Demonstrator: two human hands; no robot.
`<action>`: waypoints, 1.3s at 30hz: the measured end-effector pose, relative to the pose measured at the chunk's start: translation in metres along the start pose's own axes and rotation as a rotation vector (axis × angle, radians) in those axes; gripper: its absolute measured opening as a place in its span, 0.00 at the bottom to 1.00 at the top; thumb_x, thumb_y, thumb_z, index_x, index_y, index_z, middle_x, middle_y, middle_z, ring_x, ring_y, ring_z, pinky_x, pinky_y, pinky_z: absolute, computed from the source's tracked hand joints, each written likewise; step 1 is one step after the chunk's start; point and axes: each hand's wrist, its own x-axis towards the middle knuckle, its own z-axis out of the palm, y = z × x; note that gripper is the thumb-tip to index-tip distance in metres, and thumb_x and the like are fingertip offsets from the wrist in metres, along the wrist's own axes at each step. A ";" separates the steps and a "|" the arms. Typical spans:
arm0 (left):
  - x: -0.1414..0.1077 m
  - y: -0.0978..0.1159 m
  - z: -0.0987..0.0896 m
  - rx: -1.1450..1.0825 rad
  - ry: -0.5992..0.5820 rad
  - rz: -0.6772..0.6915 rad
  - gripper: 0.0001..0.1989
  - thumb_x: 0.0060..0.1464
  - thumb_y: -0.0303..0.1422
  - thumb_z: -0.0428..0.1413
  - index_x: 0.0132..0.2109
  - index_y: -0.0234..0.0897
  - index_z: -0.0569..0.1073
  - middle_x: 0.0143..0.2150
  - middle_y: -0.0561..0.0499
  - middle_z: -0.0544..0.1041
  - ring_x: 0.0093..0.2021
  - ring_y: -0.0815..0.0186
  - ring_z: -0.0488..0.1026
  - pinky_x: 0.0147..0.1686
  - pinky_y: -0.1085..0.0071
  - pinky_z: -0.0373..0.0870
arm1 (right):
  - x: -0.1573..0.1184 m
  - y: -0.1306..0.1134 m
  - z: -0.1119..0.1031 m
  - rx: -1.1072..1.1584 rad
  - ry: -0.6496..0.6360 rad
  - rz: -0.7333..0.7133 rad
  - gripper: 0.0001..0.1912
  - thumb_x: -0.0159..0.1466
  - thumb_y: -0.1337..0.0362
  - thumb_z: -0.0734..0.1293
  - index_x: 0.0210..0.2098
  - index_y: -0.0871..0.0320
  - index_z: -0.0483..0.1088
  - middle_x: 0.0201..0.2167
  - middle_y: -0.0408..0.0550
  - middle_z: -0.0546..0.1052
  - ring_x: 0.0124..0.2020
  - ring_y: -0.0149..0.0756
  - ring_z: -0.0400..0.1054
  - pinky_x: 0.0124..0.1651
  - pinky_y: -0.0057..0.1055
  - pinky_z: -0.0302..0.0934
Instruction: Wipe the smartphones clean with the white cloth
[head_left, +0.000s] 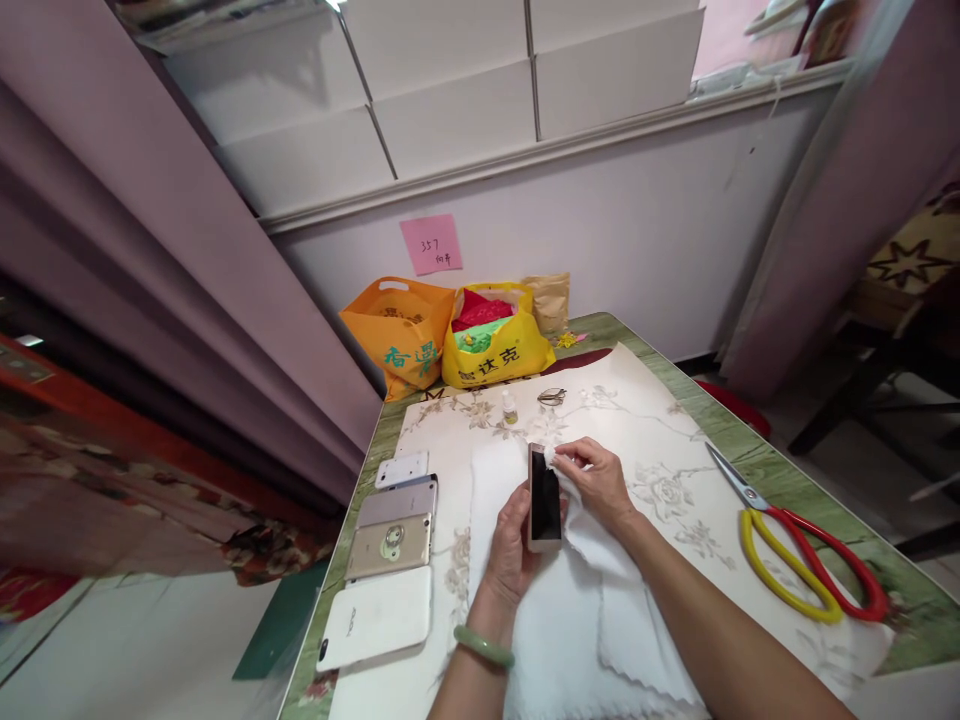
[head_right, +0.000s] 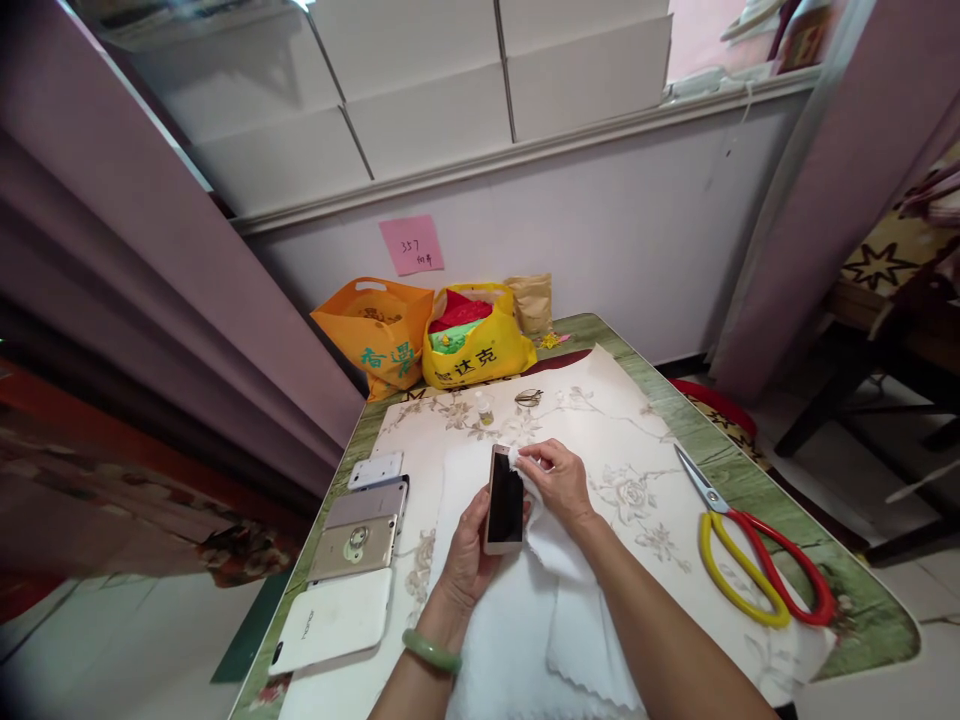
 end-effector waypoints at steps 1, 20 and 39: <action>-0.001 0.001 0.001 0.012 -0.017 0.004 0.19 0.55 0.38 0.59 0.50 0.30 0.74 0.39 0.43 0.80 0.37 0.62 0.76 0.41 0.67 0.70 | 0.000 0.000 0.001 0.009 0.016 0.014 0.12 0.59 0.53 0.71 0.33 0.55 0.78 0.28 0.45 0.75 0.25 0.31 0.63 0.31 0.29 0.62; 0.003 -0.002 -0.013 0.065 -0.010 -0.058 0.22 0.46 0.33 0.67 0.50 0.36 0.76 0.46 0.45 0.80 0.44 0.61 0.77 0.49 0.67 0.68 | 0.000 -0.022 -0.003 0.107 0.000 -0.174 0.08 0.62 0.58 0.69 0.39 0.53 0.77 0.36 0.47 0.75 0.35 0.34 0.69 0.38 0.32 0.65; 0.003 0.000 -0.014 -0.042 -0.079 -0.057 0.22 0.51 0.31 0.62 0.54 0.31 0.73 0.45 0.39 0.80 0.45 0.55 0.78 0.52 0.59 0.68 | -0.002 -0.008 0.005 0.022 0.058 -0.018 0.13 0.62 0.53 0.68 0.38 0.55 0.78 0.37 0.49 0.75 0.37 0.38 0.69 0.41 0.34 0.63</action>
